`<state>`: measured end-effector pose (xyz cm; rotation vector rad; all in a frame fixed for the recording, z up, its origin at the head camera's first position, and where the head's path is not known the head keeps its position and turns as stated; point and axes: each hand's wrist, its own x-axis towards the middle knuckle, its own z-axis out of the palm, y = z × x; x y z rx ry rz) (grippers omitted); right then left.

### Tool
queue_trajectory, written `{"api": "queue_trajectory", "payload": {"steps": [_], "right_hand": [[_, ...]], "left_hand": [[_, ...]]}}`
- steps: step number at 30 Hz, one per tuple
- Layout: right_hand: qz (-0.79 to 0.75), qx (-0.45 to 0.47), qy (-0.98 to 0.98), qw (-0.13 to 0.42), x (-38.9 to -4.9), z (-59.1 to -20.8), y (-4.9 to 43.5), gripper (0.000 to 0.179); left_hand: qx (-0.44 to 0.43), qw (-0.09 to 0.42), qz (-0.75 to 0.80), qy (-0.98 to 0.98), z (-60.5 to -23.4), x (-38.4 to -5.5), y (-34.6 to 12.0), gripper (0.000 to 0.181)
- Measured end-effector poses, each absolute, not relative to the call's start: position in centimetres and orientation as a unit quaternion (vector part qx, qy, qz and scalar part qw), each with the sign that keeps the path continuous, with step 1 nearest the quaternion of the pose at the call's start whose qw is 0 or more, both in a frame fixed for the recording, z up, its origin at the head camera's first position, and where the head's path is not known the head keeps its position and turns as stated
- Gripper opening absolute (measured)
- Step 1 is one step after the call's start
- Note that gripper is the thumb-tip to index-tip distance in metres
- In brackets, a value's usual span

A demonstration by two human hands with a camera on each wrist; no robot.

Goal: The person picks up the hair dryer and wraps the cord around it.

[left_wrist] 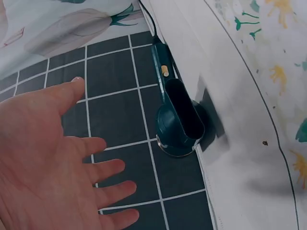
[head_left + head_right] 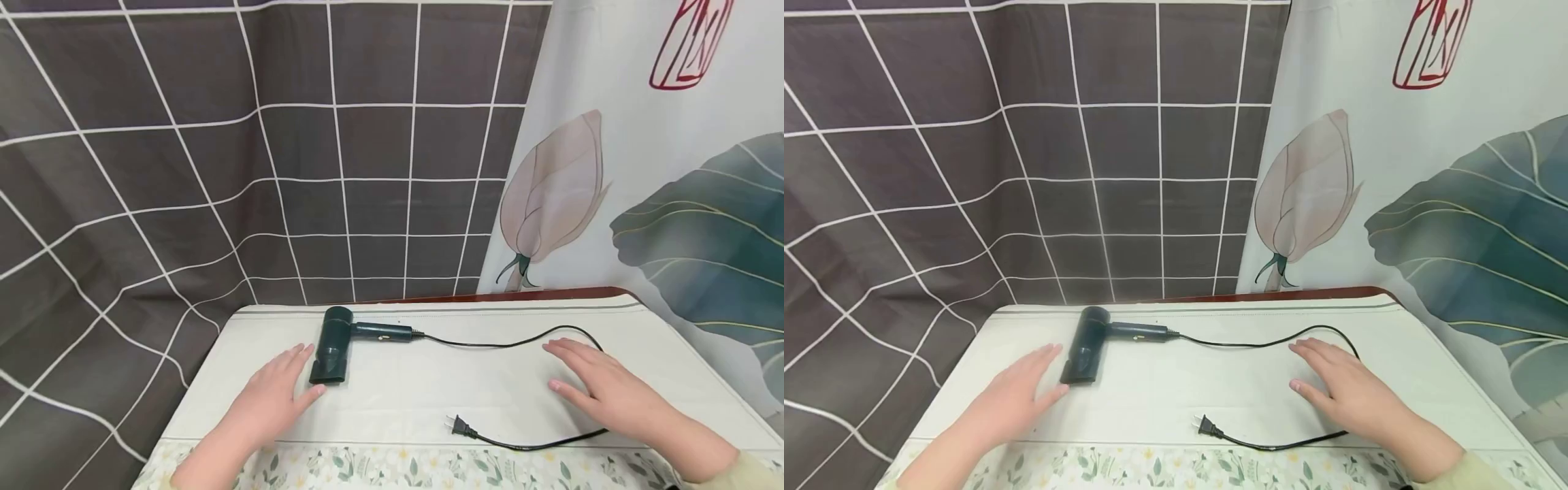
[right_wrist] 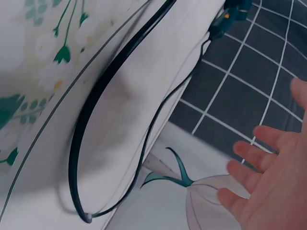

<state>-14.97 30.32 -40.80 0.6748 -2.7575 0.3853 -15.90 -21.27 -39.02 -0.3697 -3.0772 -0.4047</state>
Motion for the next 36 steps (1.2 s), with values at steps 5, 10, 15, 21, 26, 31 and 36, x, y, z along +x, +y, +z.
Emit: {"api": "queue_trajectory", "payload": {"steps": [5,10,15,21,26,31,36], "right_hand": [[0.136,0.221,-0.963,0.072,-14.9,-40.0,29.0,0.041],[0.130,0.242,-0.961,0.023,-15.3,-39.8,27.2,0.030],[0.139,0.282,-0.948,-0.053,-15.9,-40.1,25.2,0.027],[0.141,0.316,-0.932,-0.112,-16.0,-40.8,22.8,0.027],[0.127,0.319,-0.930,-0.128,-16.0,-41.4,21.3,0.031],[0.114,0.312,-0.933,-0.143,-16.0,-42.0,20.3,0.032],[0.099,0.304,-0.933,-0.167,-16.1,-42.7,19.5,0.033]], "left_hand": [[-0.063,-0.017,-0.203,-0.977,-38.6,-17.5,-21.2,0.074],[-0.017,-0.032,-0.268,-0.963,-38.2,-20.0,-21.2,0.067],[0.023,-0.073,-0.311,-0.947,-38.8,-22.7,-21.0,0.069],[0.069,-0.111,-0.365,-0.922,-40.5,-24.9,-20.7,0.075],[0.080,-0.135,-0.391,-0.907,-41.4,-26.2,-19.8,0.076],[0.086,-0.155,-0.402,-0.898,-41.9,-26.9,-19.1,0.077],[0.078,-0.147,-0.395,-0.903,-42.4,-27.8,-19.2,0.078]]}}
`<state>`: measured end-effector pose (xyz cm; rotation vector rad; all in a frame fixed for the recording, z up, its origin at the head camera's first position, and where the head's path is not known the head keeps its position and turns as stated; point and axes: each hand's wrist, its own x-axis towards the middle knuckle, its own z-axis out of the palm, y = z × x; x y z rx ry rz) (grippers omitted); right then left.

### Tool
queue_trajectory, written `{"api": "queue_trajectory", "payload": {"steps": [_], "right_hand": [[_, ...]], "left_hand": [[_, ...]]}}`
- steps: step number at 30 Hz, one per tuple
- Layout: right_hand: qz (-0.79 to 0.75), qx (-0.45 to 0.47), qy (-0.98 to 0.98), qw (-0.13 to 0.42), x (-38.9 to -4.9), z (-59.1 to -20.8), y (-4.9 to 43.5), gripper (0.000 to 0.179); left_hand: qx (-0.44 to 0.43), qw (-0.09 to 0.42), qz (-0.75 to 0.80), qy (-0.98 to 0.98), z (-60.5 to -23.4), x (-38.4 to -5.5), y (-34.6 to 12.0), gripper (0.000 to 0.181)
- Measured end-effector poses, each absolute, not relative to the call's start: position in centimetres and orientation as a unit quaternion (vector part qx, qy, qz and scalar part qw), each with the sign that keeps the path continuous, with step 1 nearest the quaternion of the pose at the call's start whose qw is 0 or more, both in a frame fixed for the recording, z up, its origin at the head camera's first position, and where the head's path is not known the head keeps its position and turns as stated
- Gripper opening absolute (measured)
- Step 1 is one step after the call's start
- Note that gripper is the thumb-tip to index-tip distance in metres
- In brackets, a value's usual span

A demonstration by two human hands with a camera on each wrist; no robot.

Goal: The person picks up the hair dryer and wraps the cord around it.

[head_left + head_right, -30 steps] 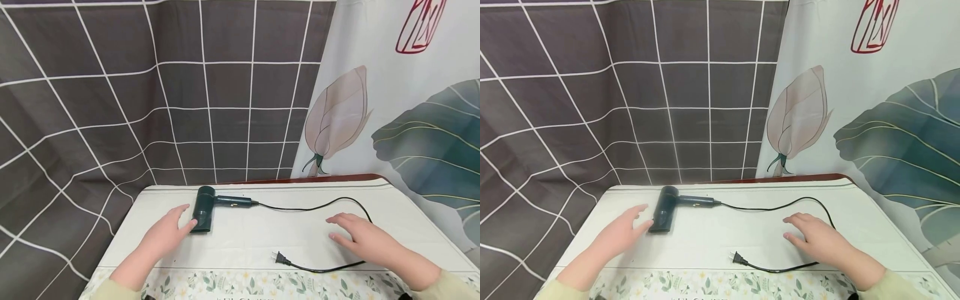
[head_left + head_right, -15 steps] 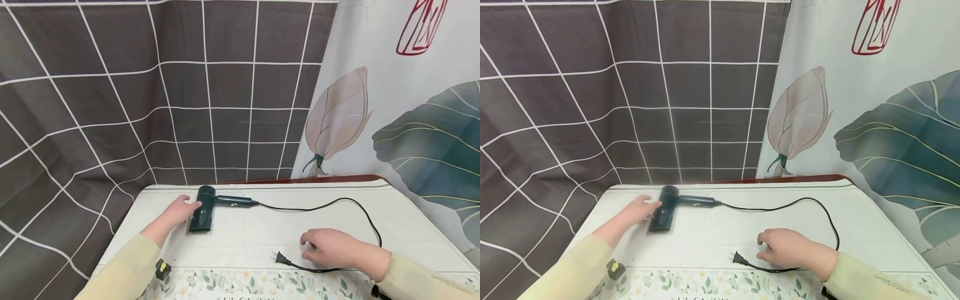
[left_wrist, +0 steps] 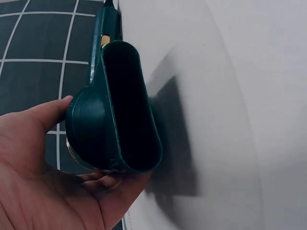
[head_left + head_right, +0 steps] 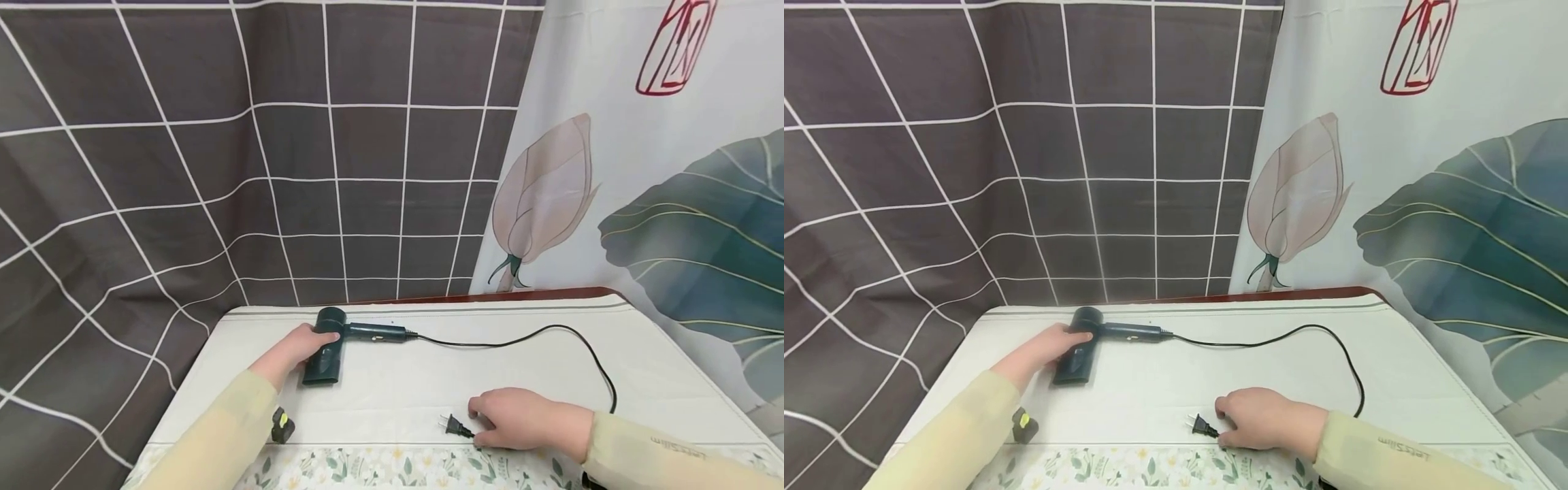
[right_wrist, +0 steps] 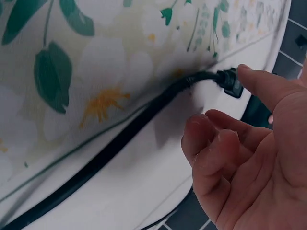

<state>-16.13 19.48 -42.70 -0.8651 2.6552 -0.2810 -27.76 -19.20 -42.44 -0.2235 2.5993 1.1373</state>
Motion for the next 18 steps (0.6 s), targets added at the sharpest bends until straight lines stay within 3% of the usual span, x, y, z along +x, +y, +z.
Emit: {"api": "queue_trajectory", "payload": {"steps": [11,18], "right_hand": [[-0.079,-0.306,0.933,0.173,-16.0,-43.5,18.3,0.018],[-0.071,-0.313,0.936,0.147,-15.6,-43.9,17.7,0.019]], "left_hand": [[-0.065,0.138,0.356,0.922,-42.5,-28.6,-18.8,0.081],[-0.066,0.132,0.351,0.925,-42.8,-28.8,-18.8,0.077]]}}
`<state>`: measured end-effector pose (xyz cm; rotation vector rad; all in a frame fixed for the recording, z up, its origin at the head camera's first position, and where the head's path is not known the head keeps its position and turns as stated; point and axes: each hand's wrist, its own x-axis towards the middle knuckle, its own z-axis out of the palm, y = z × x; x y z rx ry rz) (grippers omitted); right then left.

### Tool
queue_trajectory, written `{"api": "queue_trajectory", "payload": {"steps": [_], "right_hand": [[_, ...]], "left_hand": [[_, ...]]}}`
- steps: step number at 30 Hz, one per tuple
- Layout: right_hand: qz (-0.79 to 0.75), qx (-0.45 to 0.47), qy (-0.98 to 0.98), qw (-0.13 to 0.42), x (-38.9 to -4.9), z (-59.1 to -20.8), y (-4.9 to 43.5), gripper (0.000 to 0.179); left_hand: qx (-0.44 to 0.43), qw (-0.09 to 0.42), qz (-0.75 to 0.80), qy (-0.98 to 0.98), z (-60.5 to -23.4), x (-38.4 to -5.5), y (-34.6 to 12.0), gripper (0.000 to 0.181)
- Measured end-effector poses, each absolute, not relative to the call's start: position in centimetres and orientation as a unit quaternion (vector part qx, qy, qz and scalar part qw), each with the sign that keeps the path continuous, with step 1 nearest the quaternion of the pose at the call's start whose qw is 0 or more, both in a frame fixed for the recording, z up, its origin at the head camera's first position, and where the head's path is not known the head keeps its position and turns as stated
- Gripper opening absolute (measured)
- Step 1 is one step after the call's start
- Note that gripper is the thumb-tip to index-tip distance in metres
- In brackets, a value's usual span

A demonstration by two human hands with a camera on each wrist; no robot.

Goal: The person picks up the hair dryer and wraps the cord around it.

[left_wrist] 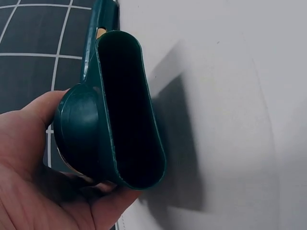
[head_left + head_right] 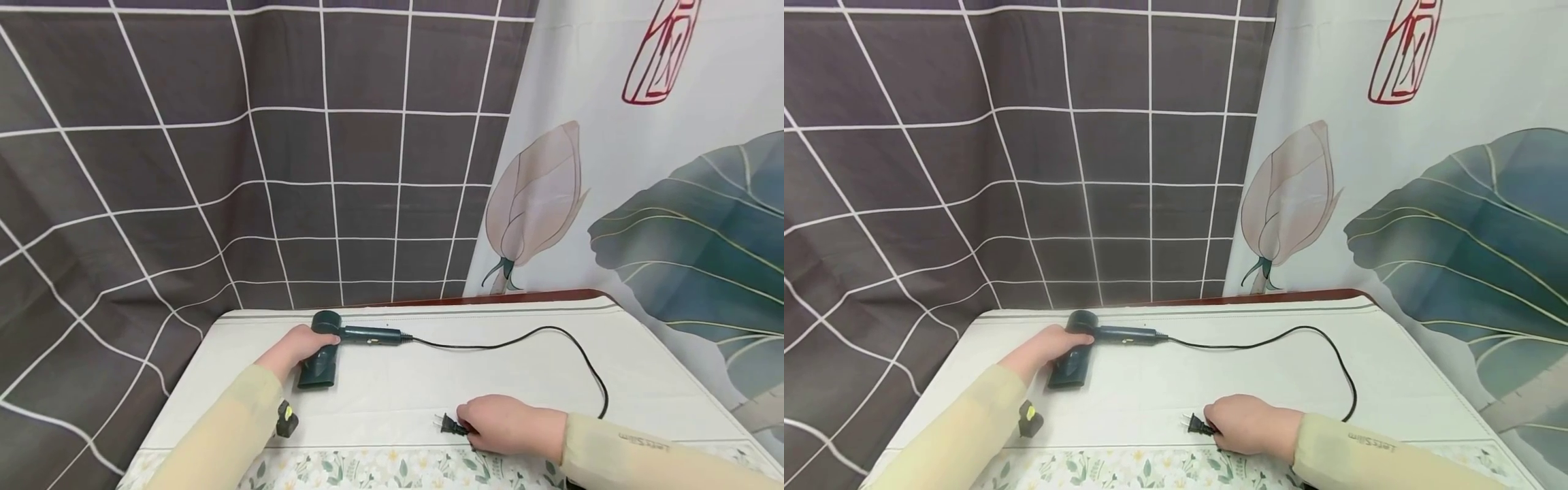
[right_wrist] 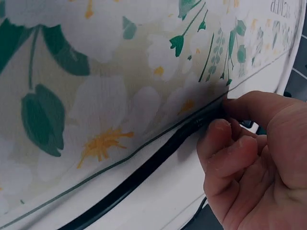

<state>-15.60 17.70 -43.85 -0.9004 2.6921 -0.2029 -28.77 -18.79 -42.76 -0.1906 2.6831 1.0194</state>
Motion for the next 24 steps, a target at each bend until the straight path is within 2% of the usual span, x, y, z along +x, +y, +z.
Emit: {"api": "queue_trajectory", "payload": {"steps": [6,14,20,24], "right_hand": [[-0.069,-0.323,0.933,0.142,-15.5,-43.5,17.2,0.016],[-0.131,-0.353,0.921,0.098,-15.9,-41.5,17.0,0.022],[-0.186,-0.347,0.913,0.104,-16.3,-39.8,16.9,0.007],[-0.237,-0.315,0.910,0.127,-16.6,-38.8,16.5,0.022]], "left_hand": [[-0.068,0.106,0.368,0.921,-42.4,-28.2,-18.7,0.080],[-0.068,0.077,0.391,0.914,-41.2,-27.5,-18.2,0.074],[-0.070,0.069,0.412,0.906,-40.6,-26.4,-17.7,0.074],[-0.065,0.061,0.425,0.901,-40.4,-25.9,-17.5,0.076]]}}
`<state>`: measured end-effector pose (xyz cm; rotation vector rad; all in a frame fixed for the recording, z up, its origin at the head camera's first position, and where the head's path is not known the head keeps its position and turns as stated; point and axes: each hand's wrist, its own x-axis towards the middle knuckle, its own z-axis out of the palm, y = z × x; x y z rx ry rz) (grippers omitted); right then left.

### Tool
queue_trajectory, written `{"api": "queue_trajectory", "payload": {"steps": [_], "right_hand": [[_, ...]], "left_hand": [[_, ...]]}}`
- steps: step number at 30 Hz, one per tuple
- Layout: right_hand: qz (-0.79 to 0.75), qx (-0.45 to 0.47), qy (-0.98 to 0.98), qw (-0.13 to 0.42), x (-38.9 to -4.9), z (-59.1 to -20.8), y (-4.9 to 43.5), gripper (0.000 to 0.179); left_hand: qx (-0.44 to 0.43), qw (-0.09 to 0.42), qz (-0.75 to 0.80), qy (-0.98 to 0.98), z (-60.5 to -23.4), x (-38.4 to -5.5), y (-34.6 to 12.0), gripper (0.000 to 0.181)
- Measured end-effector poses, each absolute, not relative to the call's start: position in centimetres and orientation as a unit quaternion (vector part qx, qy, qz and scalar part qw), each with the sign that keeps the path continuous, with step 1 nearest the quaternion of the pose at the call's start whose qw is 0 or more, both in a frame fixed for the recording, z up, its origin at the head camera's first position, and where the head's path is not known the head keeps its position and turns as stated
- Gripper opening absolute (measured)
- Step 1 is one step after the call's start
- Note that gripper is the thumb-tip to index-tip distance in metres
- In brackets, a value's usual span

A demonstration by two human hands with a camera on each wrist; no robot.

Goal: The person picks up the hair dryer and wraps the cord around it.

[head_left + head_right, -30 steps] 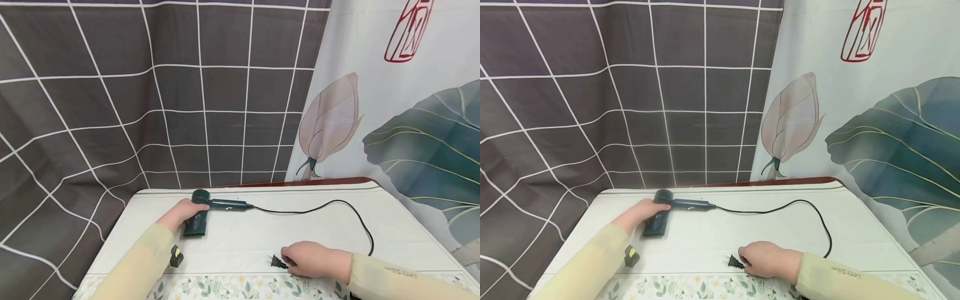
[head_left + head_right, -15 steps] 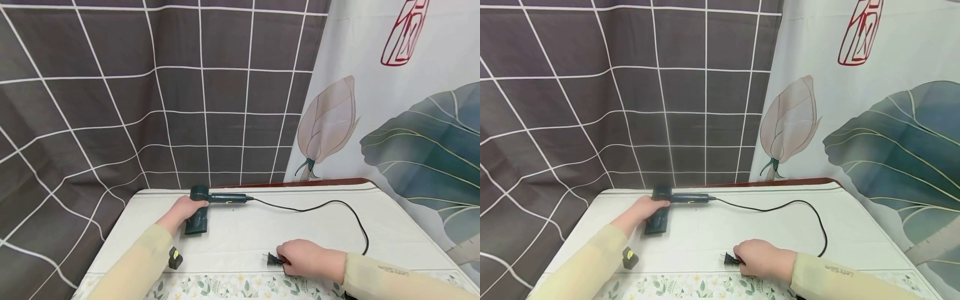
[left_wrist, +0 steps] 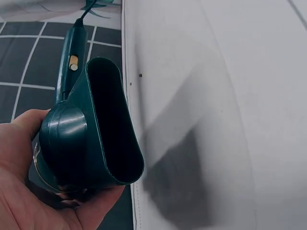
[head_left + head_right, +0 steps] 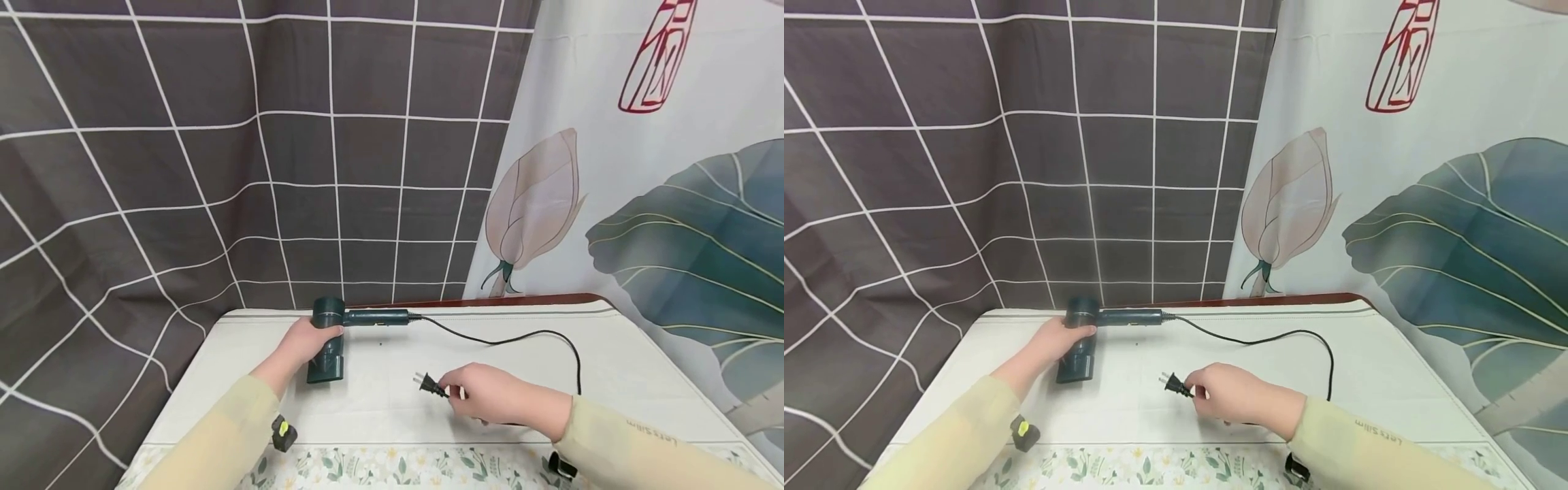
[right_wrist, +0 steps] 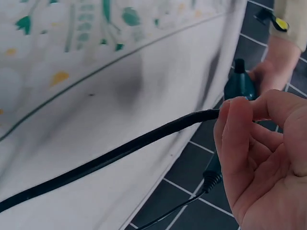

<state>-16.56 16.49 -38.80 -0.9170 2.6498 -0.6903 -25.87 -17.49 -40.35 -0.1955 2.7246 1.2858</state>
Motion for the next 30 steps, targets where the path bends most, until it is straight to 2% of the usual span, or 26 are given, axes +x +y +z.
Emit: {"api": "queue_trajectory", "payload": {"steps": [2,7,13,21,30], "right_hand": [[-0.262,-0.301,0.907,0.132,-16.8,-38.5,16.3,0.023],[-0.322,-0.294,0.891,0.128,-17.4,-37.8,16.0,0.009],[-0.352,-0.292,0.881,0.120,-18.0,-37.3,15.4,0.016],[-0.385,-0.282,0.869,0.129,-19.1,-36.7,14.8,0.005],[-0.410,-0.259,0.868,0.108,-19.9,-35.3,14.2,0.010]], "left_hand": [[-0.060,0.058,0.430,0.899,-40.3,-25.7,-17.4,0.078],[-0.053,0.053,0.444,0.893,-40.6,-25.3,-17.3,0.084],[-0.055,0.055,0.452,0.889,-40.6,-24.5,-16.7,0.087],[-0.049,0.055,0.451,0.890,-40.5,-23.3,-15.8,0.086],[-0.039,0.053,0.448,0.892,-40.6,-22.7,-15.3,0.087]]}}
